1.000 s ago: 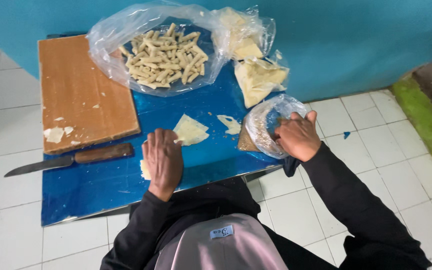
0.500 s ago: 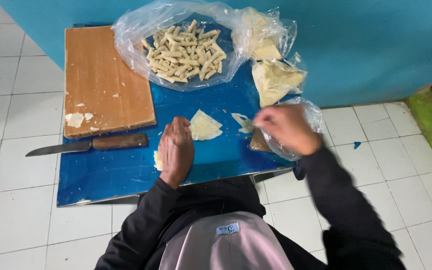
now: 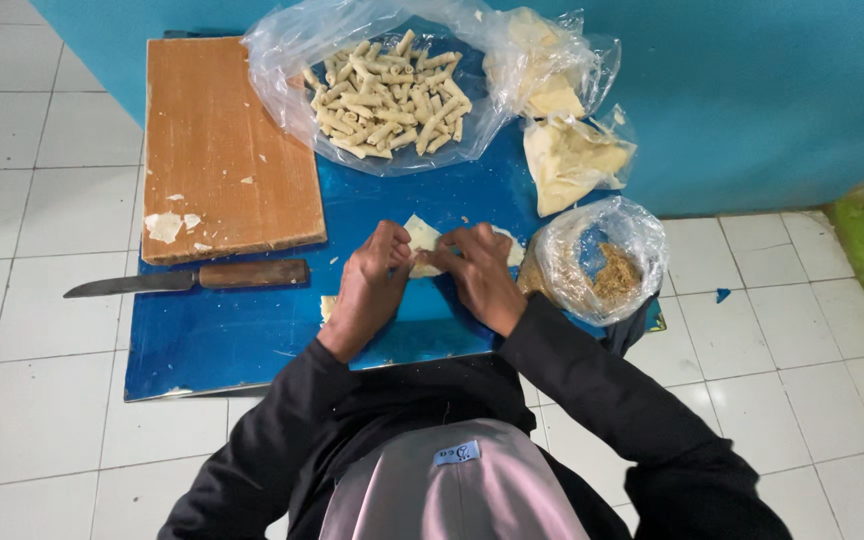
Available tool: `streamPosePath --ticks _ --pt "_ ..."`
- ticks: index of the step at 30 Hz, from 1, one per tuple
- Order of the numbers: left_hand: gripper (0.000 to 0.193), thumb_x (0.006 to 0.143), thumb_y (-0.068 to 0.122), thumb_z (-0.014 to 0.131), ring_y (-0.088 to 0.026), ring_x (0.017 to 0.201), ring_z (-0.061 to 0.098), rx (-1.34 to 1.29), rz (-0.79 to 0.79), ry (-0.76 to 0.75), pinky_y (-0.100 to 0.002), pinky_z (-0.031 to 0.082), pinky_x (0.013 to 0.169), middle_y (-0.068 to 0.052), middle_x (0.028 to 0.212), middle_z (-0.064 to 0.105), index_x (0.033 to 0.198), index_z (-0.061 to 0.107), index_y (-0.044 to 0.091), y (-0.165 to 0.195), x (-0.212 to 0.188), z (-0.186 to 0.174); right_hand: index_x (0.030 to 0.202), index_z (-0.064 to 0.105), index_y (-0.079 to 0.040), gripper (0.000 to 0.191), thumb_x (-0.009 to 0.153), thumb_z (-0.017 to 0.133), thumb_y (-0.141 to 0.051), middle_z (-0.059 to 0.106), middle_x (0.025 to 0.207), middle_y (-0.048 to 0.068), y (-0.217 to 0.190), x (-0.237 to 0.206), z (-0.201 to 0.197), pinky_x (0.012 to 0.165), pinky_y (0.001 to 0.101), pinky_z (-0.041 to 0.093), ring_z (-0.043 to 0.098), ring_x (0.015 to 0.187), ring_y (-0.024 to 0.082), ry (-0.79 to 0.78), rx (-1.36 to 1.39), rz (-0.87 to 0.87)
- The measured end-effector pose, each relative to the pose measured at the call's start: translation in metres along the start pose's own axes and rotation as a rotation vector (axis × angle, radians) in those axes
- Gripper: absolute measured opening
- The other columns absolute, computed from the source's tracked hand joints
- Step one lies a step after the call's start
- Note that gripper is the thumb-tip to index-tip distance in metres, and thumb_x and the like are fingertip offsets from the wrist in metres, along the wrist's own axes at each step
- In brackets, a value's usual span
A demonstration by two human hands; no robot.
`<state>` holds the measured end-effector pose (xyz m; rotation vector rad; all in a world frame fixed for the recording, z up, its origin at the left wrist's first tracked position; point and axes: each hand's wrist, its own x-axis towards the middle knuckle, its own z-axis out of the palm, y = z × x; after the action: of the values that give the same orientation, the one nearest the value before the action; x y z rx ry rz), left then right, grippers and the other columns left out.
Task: The person tears small pieces from thin dough sheets on a blue table, folds and presses each piece over a brown filling from a covered bowl, and sets the folded pieces aside while working through the dough stack.
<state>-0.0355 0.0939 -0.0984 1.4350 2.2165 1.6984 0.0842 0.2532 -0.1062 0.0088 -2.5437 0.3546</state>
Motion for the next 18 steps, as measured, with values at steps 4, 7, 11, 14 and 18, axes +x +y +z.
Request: streamPosePath --ticks 4,7,11,14,18 --pt "0.048 0.071 -0.006 0.079 -0.033 0.093 0.068 0.037 0.109 -0.113 -0.041 0.056 0.075 -0.015 0.103 0.062 0.110 0.052 0.002 0.002 -0.002 -0.009 0.134 0.075 -0.026 0.052 0.086 0.062 -0.007 0.056 0.118 0.000 0.004 -0.021 -0.011 0.083 0.0499 0.036 0.047 0.102 0.026 -0.162 -0.335 -0.049" --pt "0.048 0.073 -0.007 0.079 -0.035 0.098 0.067 0.109 0.087 -0.179 -0.043 0.054 0.077 -0.016 0.107 0.060 0.112 0.053 0.001 0.006 -0.002 -0.010 0.139 0.069 -0.018 0.050 0.089 0.062 -0.016 0.052 0.125 0.001 0.003 -0.036 -0.011 0.094 0.0550 0.037 0.047 0.109 0.024 -0.119 -0.490 -0.164" --pt "0.039 0.078 -0.005 0.076 -0.038 0.099 0.065 0.191 0.149 -0.191 -0.044 0.053 0.078 -0.018 0.110 0.058 0.112 0.057 -0.001 0.009 -0.003 -0.009 0.106 0.070 -0.017 0.017 0.092 0.063 -0.011 0.055 0.132 -0.004 0.008 -0.031 -0.012 0.096 0.0507 0.035 0.049 0.121 0.019 -0.260 -0.551 -0.349" --pt "0.033 0.081 -0.003 0.074 -0.040 0.100 0.063 0.215 0.191 -0.185 -0.045 0.052 0.080 -0.018 0.110 0.058 0.111 0.059 -0.003 0.009 -0.005 -0.008 0.102 0.074 -0.019 0.024 0.082 0.065 -0.009 0.056 0.126 -0.002 0.017 -0.014 -0.023 0.092 0.0525 0.033 0.049 0.115 0.023 -0.176 -0.314 -0.275" --pt "0.026 0.083 -0.006 0.069 -0.040 0.099 0.063 0.196 0.173 -0.163 -0.045 0.053 0.080 -0.018 0.108 0.058 0.107 0.061 -0.004 0.004 -0.005 -0.007 0.105 0.076 -0.024 0.041 0.077 0.064 0.004 0.056 0.118 -0.003 0.008 -0.015 -0.040 0.085 0.0474 0.032 0.048 0.108 0.024 -0.174 -0.136 0.057"
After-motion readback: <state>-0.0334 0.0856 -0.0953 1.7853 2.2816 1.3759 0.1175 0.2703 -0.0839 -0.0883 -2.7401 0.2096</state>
